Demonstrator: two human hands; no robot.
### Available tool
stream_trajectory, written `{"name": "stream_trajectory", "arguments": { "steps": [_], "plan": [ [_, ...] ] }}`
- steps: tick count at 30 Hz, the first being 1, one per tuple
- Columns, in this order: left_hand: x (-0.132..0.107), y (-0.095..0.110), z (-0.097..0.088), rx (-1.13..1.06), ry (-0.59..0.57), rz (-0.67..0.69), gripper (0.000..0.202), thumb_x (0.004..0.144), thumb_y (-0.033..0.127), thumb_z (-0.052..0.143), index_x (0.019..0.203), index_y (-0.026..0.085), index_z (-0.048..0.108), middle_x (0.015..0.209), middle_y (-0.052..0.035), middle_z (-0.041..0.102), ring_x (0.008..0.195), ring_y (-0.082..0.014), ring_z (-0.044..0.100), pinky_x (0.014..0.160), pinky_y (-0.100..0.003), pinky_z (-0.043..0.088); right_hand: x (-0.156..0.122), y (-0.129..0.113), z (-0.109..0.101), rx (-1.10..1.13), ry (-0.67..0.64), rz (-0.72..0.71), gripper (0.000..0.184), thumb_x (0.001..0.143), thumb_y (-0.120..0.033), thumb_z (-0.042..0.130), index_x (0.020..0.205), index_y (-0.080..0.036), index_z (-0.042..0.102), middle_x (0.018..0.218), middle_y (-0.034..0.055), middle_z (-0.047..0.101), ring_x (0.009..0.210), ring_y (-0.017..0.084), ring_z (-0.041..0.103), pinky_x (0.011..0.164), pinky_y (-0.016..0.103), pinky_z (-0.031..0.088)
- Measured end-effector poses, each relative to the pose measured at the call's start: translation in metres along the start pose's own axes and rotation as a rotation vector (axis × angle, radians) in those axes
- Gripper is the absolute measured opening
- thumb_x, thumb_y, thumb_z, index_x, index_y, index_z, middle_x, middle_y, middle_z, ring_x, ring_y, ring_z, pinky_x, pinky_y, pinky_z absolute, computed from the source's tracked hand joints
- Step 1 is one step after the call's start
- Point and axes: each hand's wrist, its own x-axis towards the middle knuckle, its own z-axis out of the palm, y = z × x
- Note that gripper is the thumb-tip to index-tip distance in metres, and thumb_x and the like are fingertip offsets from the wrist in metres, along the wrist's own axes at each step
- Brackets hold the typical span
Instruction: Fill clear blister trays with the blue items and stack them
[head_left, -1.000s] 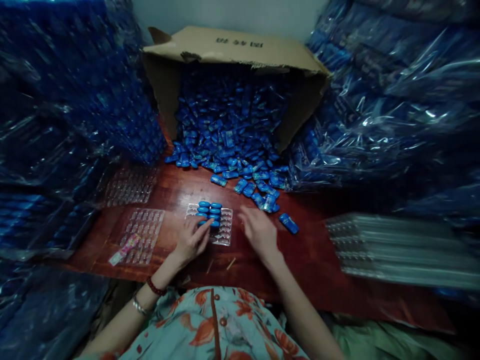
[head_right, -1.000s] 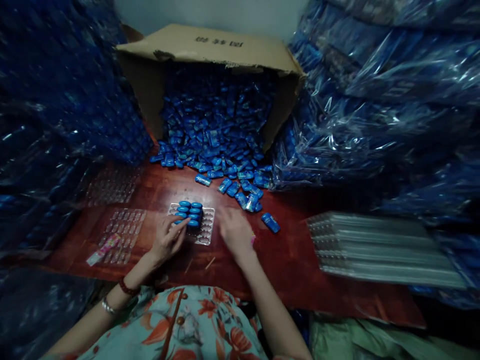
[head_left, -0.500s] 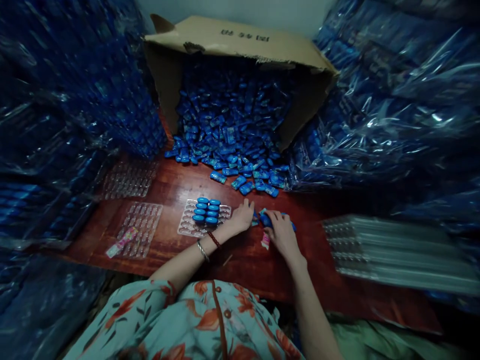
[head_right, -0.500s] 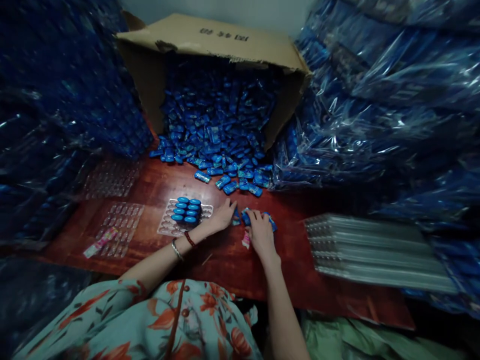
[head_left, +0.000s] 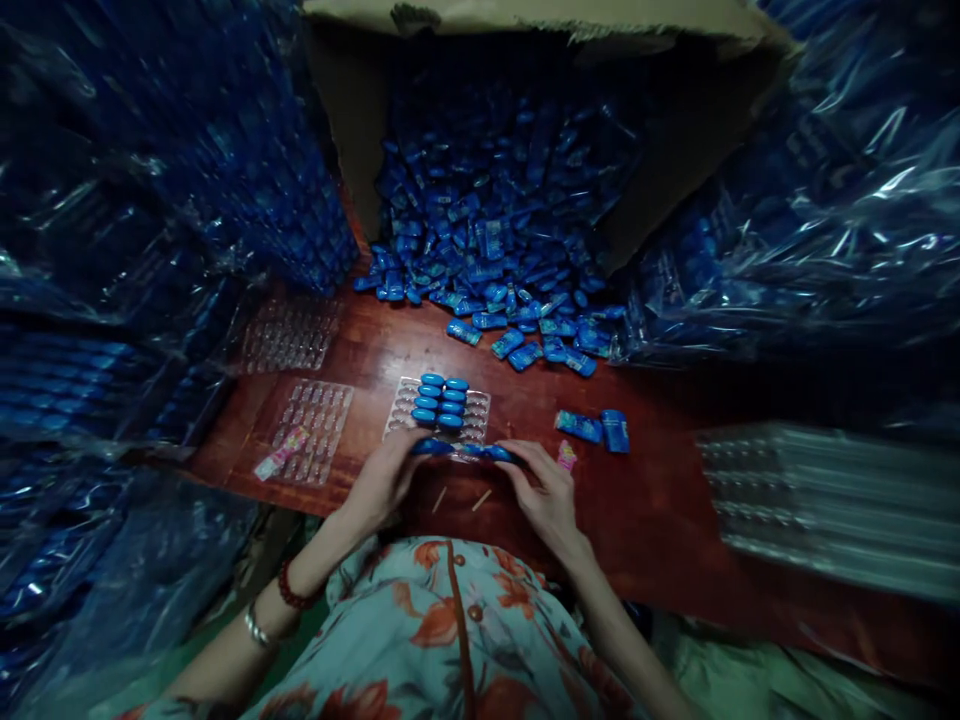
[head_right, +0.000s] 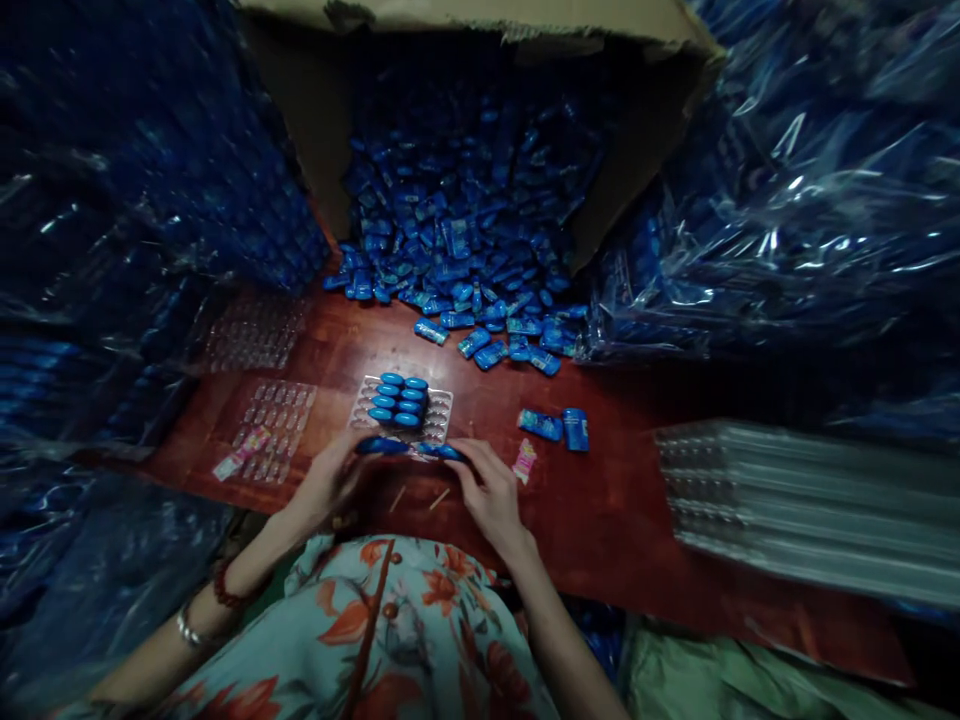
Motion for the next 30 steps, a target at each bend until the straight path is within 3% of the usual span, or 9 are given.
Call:
{"name": "stream_trajectory", "arguments": {
  "steps": [4, 7, 14, 18, 21, 24, 27, 29, 30],
  "plan": [
    [-0.011, -0.031, -0.01, 0.139, 0.094, 0.051, 0.033, 0.087, 0.009, 0.041, 0.117, 0.017, 0.05, 0.104, -0.0086, 0.061, 0.097, -0.0184, 0.058, 0.084, -0.035, 0.05, 0.011, 0.004, 0.038, -0.016, -0.103, -0.162, 0.026, 0.09, -0.021, 0.044, 0.11, -0.023, 0.061, 0.102, 0.0069, 0.065, 0.096, 0.017, 0.061, 0.084, 0.035, 0.052],
    [-0.006, -0.042, -0.005, 0.225, 0.058, 0.195, 0.034, 0.089, 0.008, 0.036, 0.117, 0.017, 0.053, 0.104, -0.0103, 0.061, 0.095, -0.018, 0.058, 0.079, -0.032, 0.051, 0.022, 0.008, 0.041, -0.173, -0.251, -0.313, 0.033, 0.09, -0.013, 0.04, 0.117, -0.021, 0.057, 0.103, 0.0087, 0.062, 0.096, 0.017, 0.058, 0.082, 0.033, 0.052],
    [0.012, -0.034, -0.003, 0.356, -0.175, 0.281, 0.032, 0.09, 0.012, 0.038, 0.118, 0.018, 0.052, 0.107, -0.0124, 0.058, 0.098, -0.0206, 0.055, 0.084, -0.036, 0.05, 0.049, -0.024, 0.036, -0.632, -0.543, -0.47, 0.031, 0.092, -0.011, 0.035, 0.11, -0.013, 0.06, 0.091, 0.0111, 0.059, 0.088, 0.02, 0.052, 0.074, 0.032, 0.048],
    [0.011, -0.028, 0.007, 0.477, -0.148, 0.29, 0.036, 0.088, 0.008, 0.036, 0.119, 0.015, 0.051, 0.106, -0.0144, 0.057, 0.099, -0.0237, 0.053, 0.083, -0.039, 0.05, 0.053, -0.036, 0.047, -0.694, -0.561, -0.43, 0.029, 0.093, -0.013, 0.035, 0.107, -0.013, 0.061, 0.089, 0.0103, 0.058, 0.089, 0.02, 0.052, 0.074, 0.031, 0.047],
    [0.005, -0.026, 0.013, 0.574, -0.034, 0.243, 0.041, 0.086, 0.007, 0.037, 0.124, 0.018, 0.049, 0.111, -0.0149, 0.054, 0.096, -0.0236, 0.053, 0.079, -0.038, 0.05, 0.04, -0.029, 0.049, -0.643, -0.46, -0.374, 0.032, 0.093, -0.015, 0.037, 0.117, -0.016, 0.057, 0.1, 0.0109, 0.058, 0.093, 0.02, 0.053, 0.075, 0.031, 0.048],
    [-0.002, -0.023, 0.014, 0.631, 0.084, 0.206, 0.043, 0.087, 0.01, 0.04, 0.127, 0.021, 0.048, 0.114, -0.0157, 0.051, 0.088, -0.0225, 0.054, 0.073, -0.036, 0.049, 0.019, -0.006, 0.032, -0.535, -0.227, -0.275, 0.037, 0.092, -0.017, 0.04, 0.126, -0.022, 0.052, 0.118, 0.0114, 0.053, 0.104, 0.019, 0.051, 0.083, 0.029, 0.047],
    [-0.001, -0.014, 0.02, 0.532, 0.141, 0.293, 0.042, 0.087, 0.009, 0.04, 0.127, 0.02, 0.048, 0.112, -0.0144, 0.053, 0.088, -0.0206, 0.054, 0.073, -0.034, 0.049, 0.005, 0.032, -0.011, -0.532, 0.145, 0.008, 0.035, 0.092, -0.025, 0.039, 0.123, -0.022, 0.055, 0.111, 0.0112, 0.053, 0.103, 0.02, 0.052, 0.089, 0.035, 0.046],
    [0.009, -0.001, 0.036, 0.433, 0.087, 0.4, 0.04, 0.087, 0.008, 0.039, 0.123, 0.018, 0.051, 0.108, -0.0124, 0.056, 0.092, -0.0195, 0.055, 0.076, -0.031, 0.048, 0.002, 0.06, -0.049, -0.623, 0.362, 0.243, 0.037, 0.092, -0.034, 0.038, 0.12, -0.019, 0.057, 0.106, 0.0121, 0.053, 0.101, 0.023, 0.052, 0.088, 0.04, 0.045],
    [0.019, 0.009, 0.048, 0.397, 0.024, 0.447, 0.037, 0.087, 0.008, 0.039, 0.12, 0.017, 0.053, 0.107, -0.0118, 0.057, 0.094, -0.0192, 0.055, 0.078, -0.03, 0.048, 0.003, 0.072, -0.067, -0.676, 0.367, 0.347, 0.04, 0.091, -0.038, 0.038, 0.12, -0.017, 0.057, 0.105, 0.013, 0.053, 0.1, 0.025, 0.052, 0.087, 0.041, 0.045]
  ]
}}
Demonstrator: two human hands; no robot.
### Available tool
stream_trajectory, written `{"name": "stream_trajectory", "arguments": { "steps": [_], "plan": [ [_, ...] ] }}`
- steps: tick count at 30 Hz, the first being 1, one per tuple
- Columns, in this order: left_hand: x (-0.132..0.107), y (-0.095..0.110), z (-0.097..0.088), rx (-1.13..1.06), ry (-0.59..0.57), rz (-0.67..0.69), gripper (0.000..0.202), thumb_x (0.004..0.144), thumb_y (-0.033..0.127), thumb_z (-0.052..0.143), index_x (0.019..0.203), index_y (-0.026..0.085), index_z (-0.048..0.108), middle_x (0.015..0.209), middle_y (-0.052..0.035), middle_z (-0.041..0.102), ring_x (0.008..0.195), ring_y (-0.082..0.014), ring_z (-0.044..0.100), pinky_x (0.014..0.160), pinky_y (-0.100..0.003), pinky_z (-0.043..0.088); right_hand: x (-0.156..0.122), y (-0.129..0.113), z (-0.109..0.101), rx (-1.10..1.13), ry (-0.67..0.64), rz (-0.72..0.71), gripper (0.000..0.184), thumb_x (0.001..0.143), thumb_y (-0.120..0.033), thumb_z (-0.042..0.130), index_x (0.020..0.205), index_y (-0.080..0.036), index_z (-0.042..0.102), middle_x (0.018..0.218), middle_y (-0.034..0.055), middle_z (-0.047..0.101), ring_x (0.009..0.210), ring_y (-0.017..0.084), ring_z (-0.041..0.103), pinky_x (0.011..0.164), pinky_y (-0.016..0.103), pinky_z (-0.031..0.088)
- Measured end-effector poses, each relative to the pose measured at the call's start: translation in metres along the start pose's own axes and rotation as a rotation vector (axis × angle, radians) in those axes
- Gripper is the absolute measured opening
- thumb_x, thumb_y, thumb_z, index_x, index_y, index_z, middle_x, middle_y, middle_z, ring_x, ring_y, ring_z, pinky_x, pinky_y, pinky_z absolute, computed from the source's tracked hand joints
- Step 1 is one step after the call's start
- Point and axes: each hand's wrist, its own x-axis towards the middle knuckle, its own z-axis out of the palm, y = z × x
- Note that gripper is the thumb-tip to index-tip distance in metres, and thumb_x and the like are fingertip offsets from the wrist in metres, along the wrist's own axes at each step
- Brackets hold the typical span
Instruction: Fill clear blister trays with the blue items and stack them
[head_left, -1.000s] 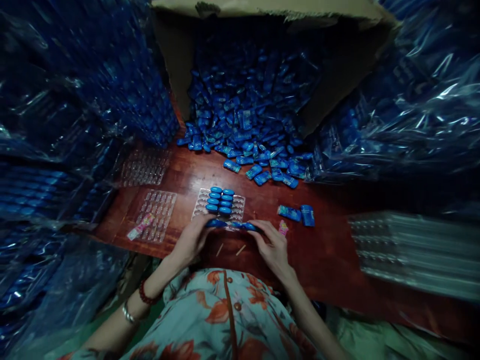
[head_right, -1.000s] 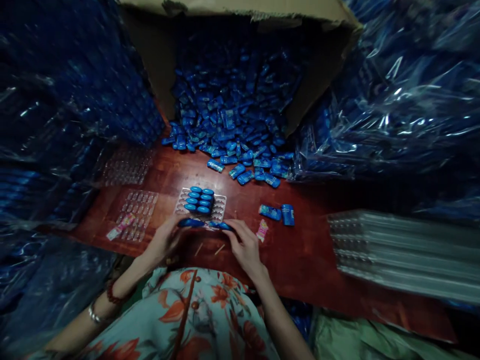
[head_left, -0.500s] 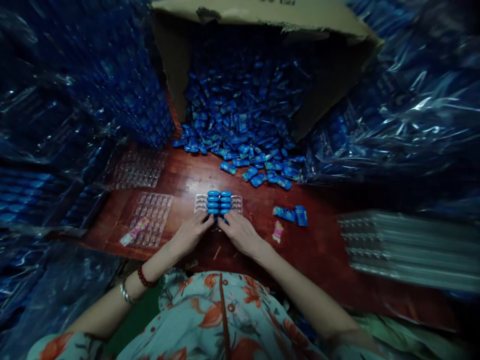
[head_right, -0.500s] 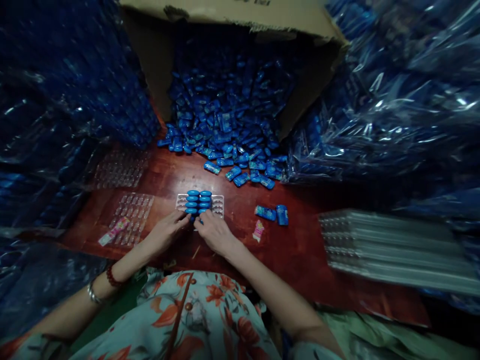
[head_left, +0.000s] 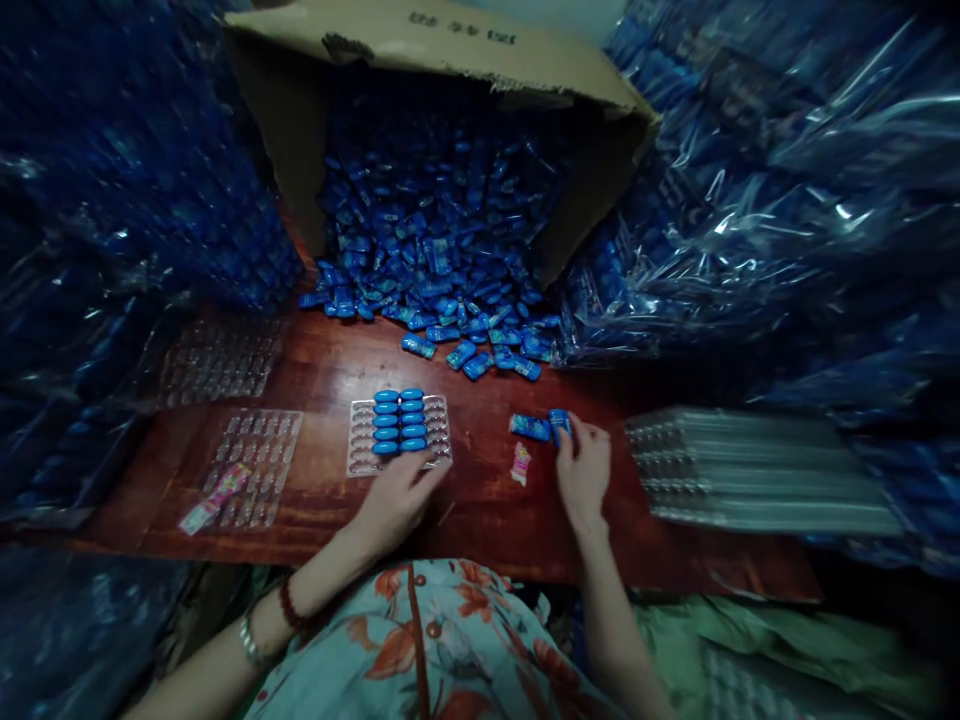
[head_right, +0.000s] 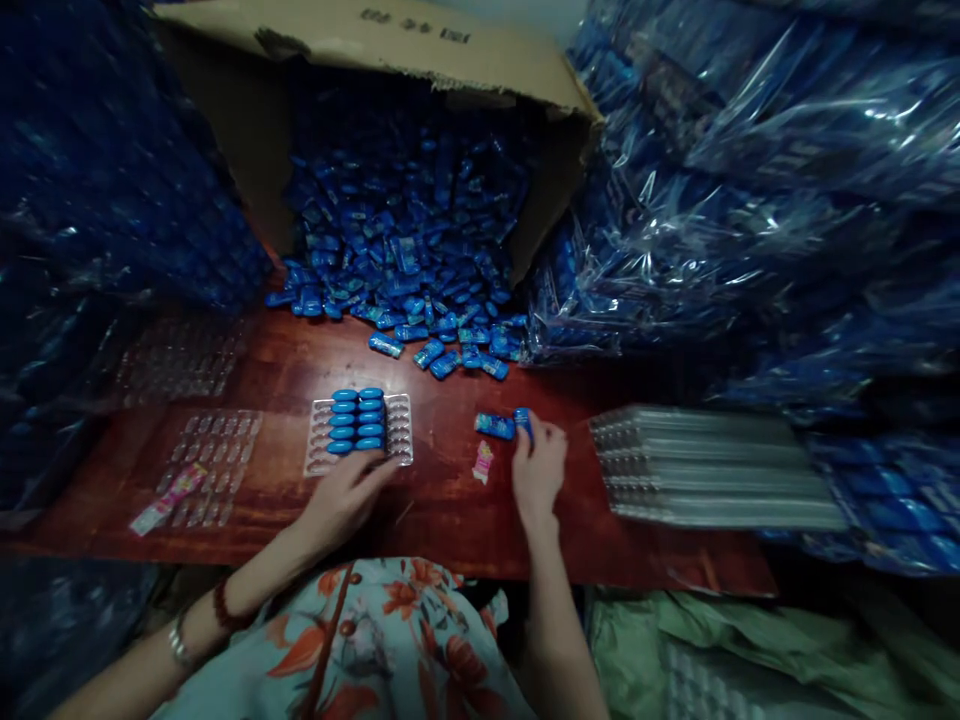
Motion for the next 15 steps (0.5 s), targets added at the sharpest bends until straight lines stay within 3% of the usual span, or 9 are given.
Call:
{"name": "stream_trajectory", "arguments": {
  "steps": [3, 8, 11, 15],
  "plan": [
    [0.056, 0.03, 0.036, -0.071, -0.248, 0.108, 0.033, 0.087, 0.009, 0.043, 0.118, 0.015, 0.053, 0.117, -0.0132, 0.056, 0.105, -0.0203, 0.054, 0.087, -0.033, 0.046, 0.031, 0.033, -0.009, -0.147, -0.213, 0.086, 0.047, 0.089, -0.043, 0.041, 0.125, -0.016, 0.053, 0.111, 0.0149, 0.051, 0.095, 0.026, 0.055, 0.08, 0.038, 0.045],
    [0.148, 0.067, 0.091, -0.01, -0.543, 0.092, 0.04, 0.083, 0.007, 0.051, 0.122, 0.006, 0.046, 0.12, -0.0176, 0.052, 0.106, -0.0238, 0.054, 0.087, -0.034, 0.047, 0.063, 0.036, 0.001, -0.17, -0.544, -0.046, 0.041, 0.085, -0.029, 0.047, 0.124, -0.018, 0.052, 0.113, 0.0133, 0.054, 0.091, 0.022, 0.058, 0.076, 0.031, 0.043],
    [0.165, 0.068, 0.103, 0.008, -0.63, 0.009, 0.035, 0.085, 0.007, 0.047, 0.121, 0.007, 0.046, 0.113, -0.0175, 0.054, 0.102, -0.0227, 0.057, 0.081, -0.032, 0.05, 0.067, 0.037, 0.006, -0.151, -0.614, -0.089, 0.031, 0.078, -0.028, 0.054, 0.107, -0.018, 0.058, 0.097, 0.0084, 0.06, 0.085, 0.02, 0.058, 0.074, 0.029, 0.041],
    [0.149, 0.056, 0.09, 0.015, -0.651, -0.052, 0.03, 0.086, 0.008, 0.045, 0.115, 0.008, 0.049, 0.116, -0.0194, 0.05, 0.096, -0.0247, 0.06, 0.073, -0.032, 0.053, 0.053, 0.043, 0.001, -0.08, -0.56, -0.013, 0.028, 0.071, -0.033, 0.055, 0.094, -0.018, 0.056, 0.082, 0.0045, 0.061, 0.074, 0.019, 0.057, 0.069, 0.029, 0.041]
  ]
}}
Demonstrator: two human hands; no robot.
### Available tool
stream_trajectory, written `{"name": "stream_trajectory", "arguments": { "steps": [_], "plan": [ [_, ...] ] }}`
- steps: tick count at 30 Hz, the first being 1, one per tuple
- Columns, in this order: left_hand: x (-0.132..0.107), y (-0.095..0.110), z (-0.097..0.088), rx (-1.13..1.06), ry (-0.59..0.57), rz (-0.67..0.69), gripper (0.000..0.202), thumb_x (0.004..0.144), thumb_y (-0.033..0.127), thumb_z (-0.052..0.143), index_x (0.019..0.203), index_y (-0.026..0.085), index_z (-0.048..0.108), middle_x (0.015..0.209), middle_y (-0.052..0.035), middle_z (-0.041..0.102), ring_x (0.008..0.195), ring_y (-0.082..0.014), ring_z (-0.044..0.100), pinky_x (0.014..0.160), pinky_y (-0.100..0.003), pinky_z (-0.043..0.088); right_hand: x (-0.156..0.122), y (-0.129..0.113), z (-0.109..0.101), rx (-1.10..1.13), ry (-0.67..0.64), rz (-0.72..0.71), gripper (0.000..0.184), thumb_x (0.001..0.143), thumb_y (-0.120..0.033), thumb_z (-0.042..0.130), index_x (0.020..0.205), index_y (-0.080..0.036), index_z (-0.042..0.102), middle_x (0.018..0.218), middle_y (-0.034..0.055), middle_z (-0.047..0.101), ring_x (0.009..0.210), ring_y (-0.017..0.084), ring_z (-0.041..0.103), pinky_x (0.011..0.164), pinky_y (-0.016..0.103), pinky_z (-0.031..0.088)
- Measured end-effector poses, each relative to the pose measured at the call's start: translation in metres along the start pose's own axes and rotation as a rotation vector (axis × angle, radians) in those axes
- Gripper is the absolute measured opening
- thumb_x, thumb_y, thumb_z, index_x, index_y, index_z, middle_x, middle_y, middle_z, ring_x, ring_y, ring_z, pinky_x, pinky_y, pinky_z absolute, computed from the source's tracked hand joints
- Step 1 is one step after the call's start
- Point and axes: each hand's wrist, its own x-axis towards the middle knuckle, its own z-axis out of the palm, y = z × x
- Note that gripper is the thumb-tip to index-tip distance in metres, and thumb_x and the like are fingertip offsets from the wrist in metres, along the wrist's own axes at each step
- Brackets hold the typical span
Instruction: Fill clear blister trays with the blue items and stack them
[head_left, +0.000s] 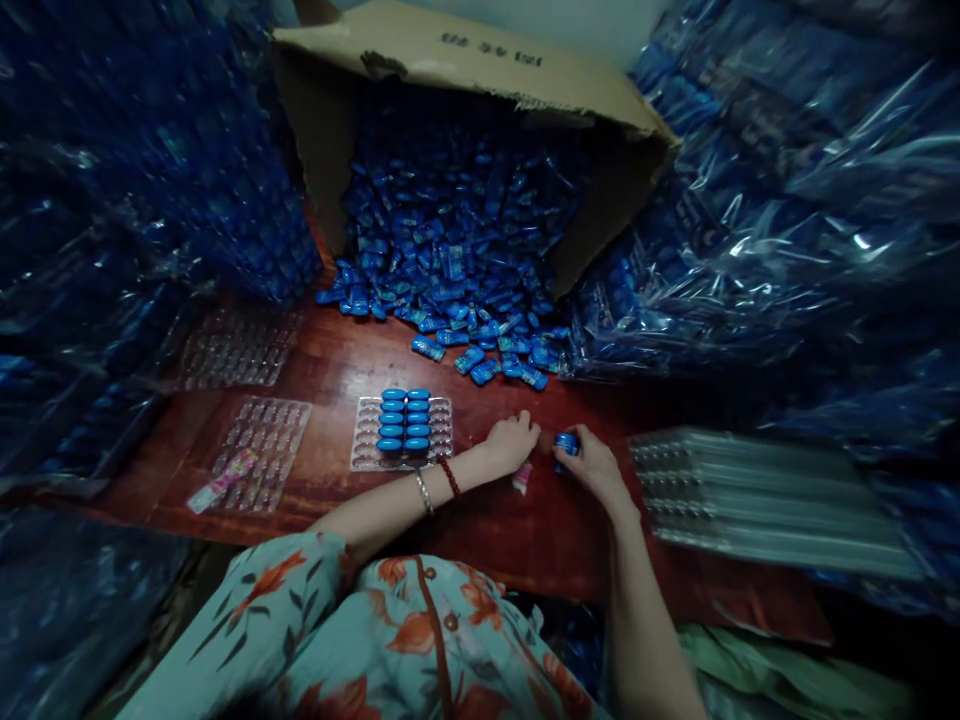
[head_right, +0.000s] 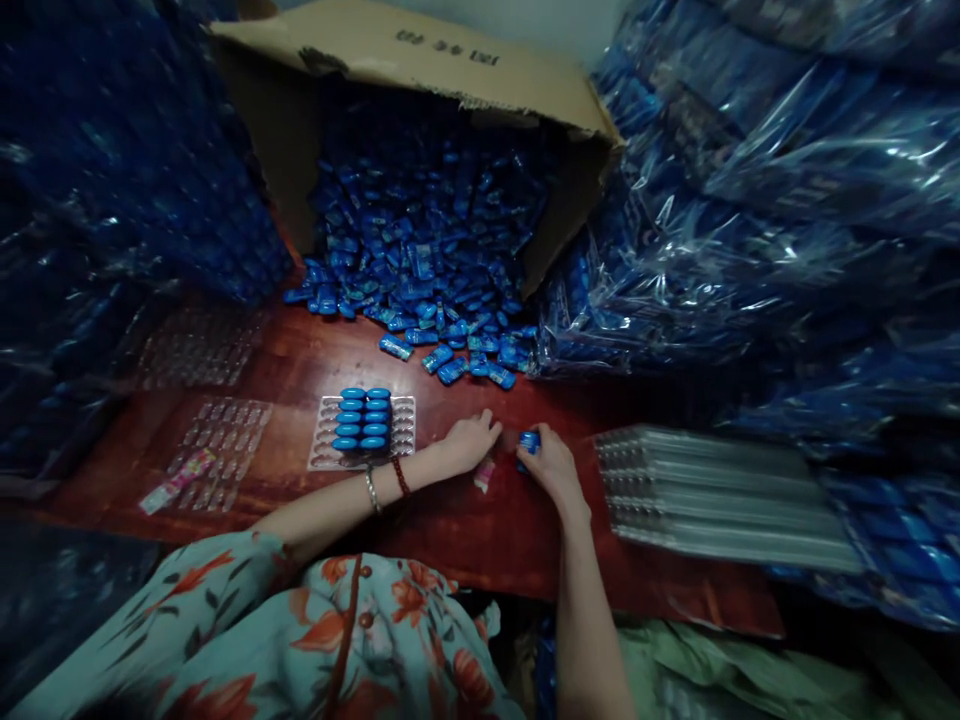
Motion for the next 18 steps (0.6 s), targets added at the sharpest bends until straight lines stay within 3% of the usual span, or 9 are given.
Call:
{"name": "stream_trajectory", "arguments": {
  "steps": [3, 5, 8, 11, 13, 15, 18],
  "plan": [
    [-0.045, -0.011, -0.007, -0.081, 0.031, 0.004, 0.022, 0.089, 0.013, 0.042, 0.11, 0.013, 0.05, 0.12, -0.0171, 0.045, 0.093, -0.0227, 0.061, 0.072, -0.032, 0.053, -0.021, -0.006, 0.002, 0.151, 0.098, 0.042, 0.033, 0.067, -0.033, 0.052, 0.095, -0.017, 0.055, 0.079, 0.0034, 0.06, 0.065, 0.017, 0.055, 0.066, 0.03, 0.043],
    [-0.086, -0.018, -0.011, -0.19, 0.063, 0.027, 0.021, 0.091, 0.016, 0.04, 0.111, 0.017, 0.048, 0.117, -0.0123, 0.046, 0.085, -0.0177, 0.062, 0.072, -0.029, 0.052, -0.035, -0.017, 0.004, 0.277, 0.126, -0.017, 0.031, 0.068, -0.033, 0.049, 0.093, -0.017, 0.056, 0.081, 0.0044, 0.061, 0.066, 0.017, 0.055, 0.067, 0.03, 0.044],
    [-0.153, -0.034, -0.012, -0.366, 0.125, 0.026, 0.026, 0.092, 0.016, 0.039, 0.117, 0.021, 0.045, 0.114, -0.0075, 0.048, 0.084, -0.0137, 0.061, 0.073, -0.024, 0.051, -0.054, -0.047, 0.009, 0.446, 0.055, -0.151, 0.026, 0.079, -0.035, 0.043, 0.091, -0.018, 0.058, 0.084, 0.005, 0.064, 0.069, 0.017, 0.058, 0.065, 0.029, 0.046],
    [-0.206, -0.056, -0.003, -0.471, 0.319, -0.112, 0.028, 0.092, 0.015, 0.039, 0.118, 0.021, 0.046, 0.109, -0.007, 0.052, 0.088, -0.014, 0.06, 0.075, -0.024, 0.051, -0.07, -0.087, 0.023, 0.566, -0.048, -0.304, 0.029, 0.086, -0.037, 0.045, 0.108, -0.02, 0.056, 0.097, 0.0056, 0.066, 0.084, 0.018, 0.062, 0.074, 0.03, 0.049],
    [-0.226, -0.071, 0.007, -0.471, 0.516, -0.222, 0.026, 0.091, 0.015, 0.039, 0.116, 0.021, 0.047, 0.104, -0.007, 0.054, 0.092, -0.0153, 0.059, 0.079, -0.026, 0.051, -0.077, -0.113, 0.038, 0.639, -0.063, -0.401, 0.036, 0.086, -0.035, 0.051, 0.12, -0.023, 0.049, 0.109, 0.0058, 0.064, 0.097, 0.019, 0.062, 0.083, 0.033, 0.049],
    [-0.233, -0.082, 0.018, -0.437, 0.695, -0.276, 0.025, 0.091, 0.014, 0.041, 0.113, 0.02, 0.049, 0.1, -0.0066, 0.055, 0.094, -0.016, 0.059, 0.081, -0.028, 0.051, -0.08, -0.134, 0.054, 0.68, -0.031, -0.474, 0.038, 0.086, -0.032, 0.054, 0.122, -0.025, 0.046, 0.109, 0.0048, 0.064, 0.096, 0.018, 0.063, 0.084, 0.032, 0.051],
    [-0.227, -0.091, 0.036, -0.386, 0.828, -0.253, 0.022, 0.09, 0.014, 0.044, 0.11, 0.019, 0.05, 0.094, -0.0055, 0.055, 0.088, -0.0144, 0.059, 0.077, -0.026, 0.052, -0.076, -0.149, 0.074, 0.642, 0.079, -0.641, 0.03, 0.087, -0.026, 0.054, 0.117, -0.025, 0.051, 0.104, 0.0037, 0.065, 0.093, 0.017, 0.063, 0.085, 0.032, 0.052]
  ]
}}
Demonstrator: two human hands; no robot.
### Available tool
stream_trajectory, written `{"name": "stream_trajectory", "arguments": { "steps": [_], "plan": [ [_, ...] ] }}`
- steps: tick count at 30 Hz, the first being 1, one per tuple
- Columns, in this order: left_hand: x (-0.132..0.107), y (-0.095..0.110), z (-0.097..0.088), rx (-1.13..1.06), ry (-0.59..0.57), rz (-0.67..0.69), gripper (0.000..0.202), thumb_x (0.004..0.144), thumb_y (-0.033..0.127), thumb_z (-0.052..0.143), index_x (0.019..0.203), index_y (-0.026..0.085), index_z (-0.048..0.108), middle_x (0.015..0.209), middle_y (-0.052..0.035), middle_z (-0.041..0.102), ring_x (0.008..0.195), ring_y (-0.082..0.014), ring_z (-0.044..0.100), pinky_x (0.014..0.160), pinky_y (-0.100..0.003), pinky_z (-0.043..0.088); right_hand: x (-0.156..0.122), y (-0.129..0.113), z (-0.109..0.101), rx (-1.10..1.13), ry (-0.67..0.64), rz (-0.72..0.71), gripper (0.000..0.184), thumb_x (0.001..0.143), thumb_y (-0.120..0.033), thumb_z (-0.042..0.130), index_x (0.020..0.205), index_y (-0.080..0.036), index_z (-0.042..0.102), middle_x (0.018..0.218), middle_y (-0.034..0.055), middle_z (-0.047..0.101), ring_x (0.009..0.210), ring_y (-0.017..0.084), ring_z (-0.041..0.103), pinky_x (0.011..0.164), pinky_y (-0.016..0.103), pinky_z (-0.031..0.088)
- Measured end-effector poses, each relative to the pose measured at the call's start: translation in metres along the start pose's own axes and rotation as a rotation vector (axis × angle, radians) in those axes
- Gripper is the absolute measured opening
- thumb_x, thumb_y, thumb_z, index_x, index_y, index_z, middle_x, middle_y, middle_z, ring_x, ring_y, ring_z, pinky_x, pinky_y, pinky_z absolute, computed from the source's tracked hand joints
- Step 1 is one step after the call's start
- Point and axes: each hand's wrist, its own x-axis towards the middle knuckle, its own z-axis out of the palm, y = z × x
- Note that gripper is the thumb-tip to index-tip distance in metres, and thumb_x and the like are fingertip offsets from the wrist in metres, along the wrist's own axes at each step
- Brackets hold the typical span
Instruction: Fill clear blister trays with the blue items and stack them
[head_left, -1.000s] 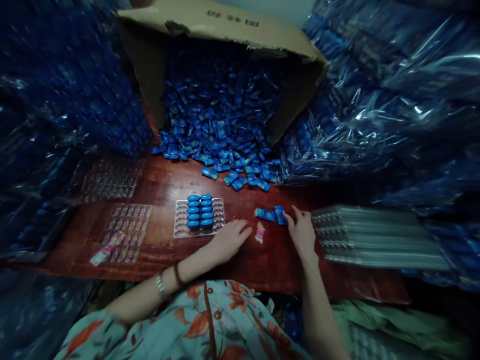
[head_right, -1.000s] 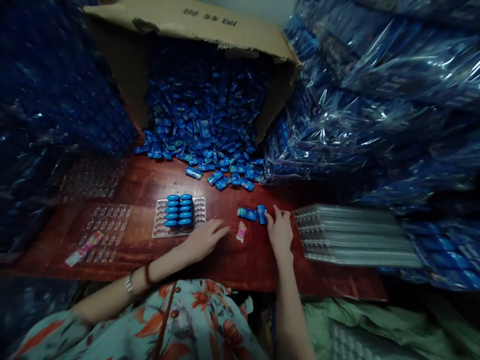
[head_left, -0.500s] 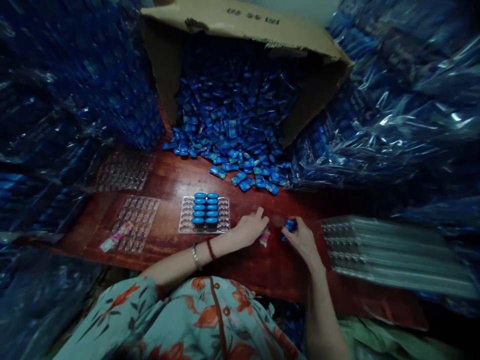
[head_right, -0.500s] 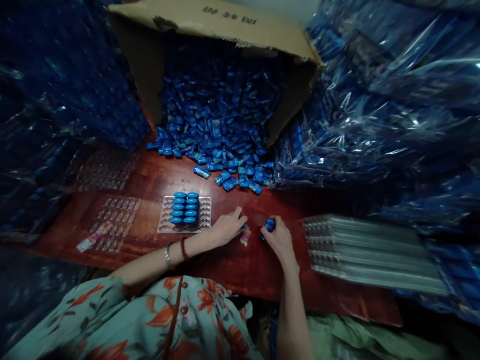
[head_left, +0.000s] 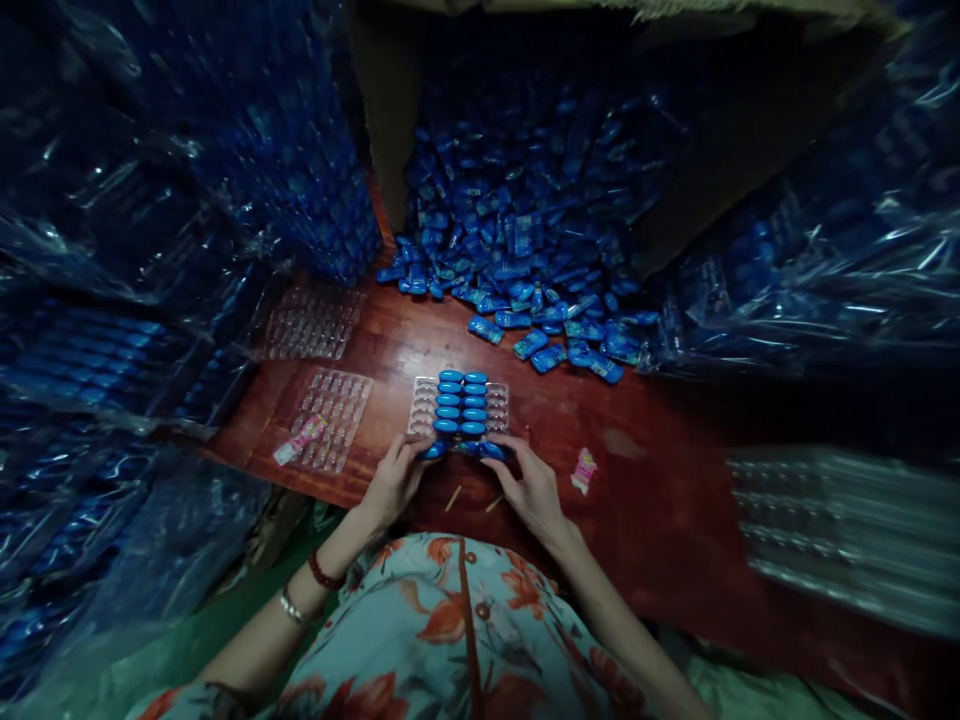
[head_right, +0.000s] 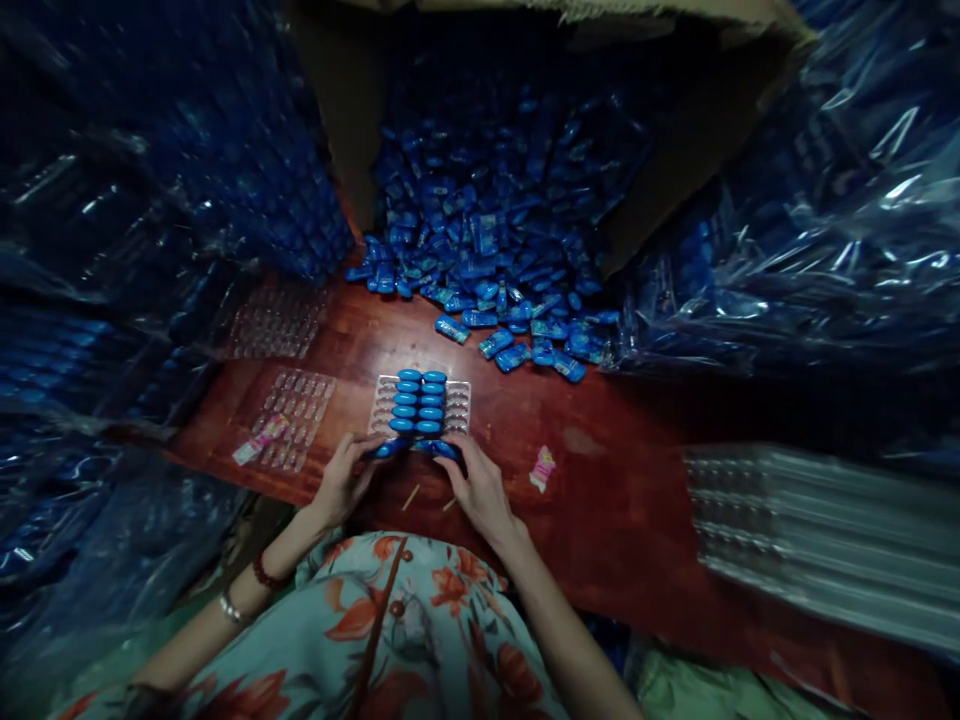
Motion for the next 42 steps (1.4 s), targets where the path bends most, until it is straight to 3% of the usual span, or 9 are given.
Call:
{"name": "stream_trajectory", "arguments": {
  "steps": [3, 7, 11, 17, 24, 28, 33, 38, 42],
  "plan": [
    [-0.002, -0.006, 0.013, 0.062, -0.049, 0.012, 0.024, 0.091, 0.013, 0.038, 0.111, 0.017, 0.05, 0.091, -0.0058, 0.054, 0.08, -0.0119, 0.059, 0.071, -0.022, 0.051, 0.004, 0.009, 0.005, -0.108, -0.029, -0.26, 0.033, 0.089, -0.015, 0.047, 0.121, -0.024, 0.051, 0.108, 0.0063, 0.063, 0.102, 0.017, 0.06, 0.09, 0.033, 0.051],
    [0.006, 0.001, 0.01, 0.197, -0.286, -0.027, 0.034, 0.09, 0.01, 0.031, 0.116, 0.017, 0.05, 0.097, -0.0071, 0.053, 0.078, -0.0118, 0.058, 0.068, -0.022, 0.05, 0.012, 0.004, -0.002, -0.328, -0.181, -0.454, 0.04, 0.09, -0.006, 0.037, 0.126, -0.018, 0.049, 0.11, 0.0116, 0.06, 0.106, 0.018, 0.056, 0.087, 0.033, 0.053],
    [0.026, 0.016, -0.005, 0.26, -0.517, -0.033, 0.031, 0.089, 0.01, 0.034, 0.114, 0.019, 0.05, 0.106, -0.0082, 0.051, 0.086, -0.0153, 0.056, 0.073, -0.026, 0.05, 0.024, -0.018, -0.002, -0.508, -0.317, -0.511, 0.034, 0.09, -0.008, 0.036, 0.119, -0.009, 0.054, 0.098, 0.0143, 0.062, 0.092, 0.021, 0.057, 0.075, 0.033, 0.055],
    [0.036, 0.018, -0.007, 0.327, -0.669, 0.034, 0.035, 0.084, 0.004, 0.039, 0.112, 0.022, 0.049, 0.111, -0.0084, 0.051, 0.096, -0.0183, 0.055, 0.079, -0.031, 0.05, 0.029, -0.019, 0.004, -0.518, -0.366, -0.453, 0.033, 0.091, -0.011, 0.033, 0.114, -0.014, 0.057, 0.094, 0.0104, 0.062, 0.085, 0.02, 0.057, 0.07, 0.031, 0.054],
    [0.012, 0.003, 0.005, 0.392, -0.429, 0.148, 0.044, 0.085, 0.01, 0.042, 0.128, 0.02, 0.046, 0.121, -0.0156, 0.051, 0.108, -0.0259, 0.052, 0.088, -0.041, 0.047, 0.01, -0.016, 0.016, -0.546, -0.016, -0.365, 0.024, 0.09, -0.015, 0.044, 0.105, -0.02, 0.061, 0.097, 0.0107, 0.063, 0.095, 0.022, 0.055, 0.076, 0.036, 0.049],
    [0.015, -0.003, 0.0, 0.268, -0.219, 0.113, 0.042, 0.09, 0.021, 0.045, 0.132, 0.026, 0.046, 0.12, -0.0129, 0.051, 0.101, -0.0226, 0.054, 0.083, -0.036, 0.049, 0.014, -0.012, 0.006, -0.411, 0.018, -0.355, 0.018, 0.088, -0.02, 0.051, 0.102, -0.021, 0.063, 0.094, 0.0082, 0.062, 0.092, 0.021, 0.054, 0.076, 0.035, 0.046],
    [0.093, -0.03, 0.007, 0.023, -0.121, -0.047, 0.031, 0.094, 0.02, 0.035, 0.116, 0.019, 0.057, 0.101, -0.008, 0.055, 0.089, -0.0155, 0.055, 0.079, -0.029, 0.049, 0.068, 0.033, -0.033, -0.44, 0.159, -0.105, 0.026, 0.091, -0.018, 0.041, 0.101, -0.022, 0.064, 0.093, 0.007, 0.062, 0.089, 0.02, 0.052, 0.076, 0.035, 0.041],
    [0.191, -0.07, 0.048, 0.117, -0.311, -0.113, 0.031, 0.089, 0.025, 0.048, 0.116, 0.011, 0.052, 0.107, -0.0126, 0.052, 0.096, -0.021, 0.053, 0.086, -0.037, 0.046, 0.151, 0.063, -0.065, -0.695, -0.039, 0.204, 0.03, 0.089, -0.024, 0.044, 0.114, -0.018, 0.06, 0.109, 0.0138, 0.059, 0.101, 0.028, 0.05, 0.081, 0.04, 0.041],
    [0.221, -0.085, 0.074, 0.181, -0.435, 0.073, 0.042, 0.08, 0.022, 0.062, 0.119, 0.013, 0.051, 0.115, -0.0142, 0.046, 0.107, -0.026, 0.046, 0.092, -0.041, 0.041, 0.178, 0.072, -0.075, -0.677, -0.346, 0.198, 0.052, 0.08, -0.013, 0.055, 0.131, -0.02, 0.046, 0.125, 0.0141, 0.048, 0.11, 0.025, 0.049, 0.088, 0.036, 0.041]
  ]
}}
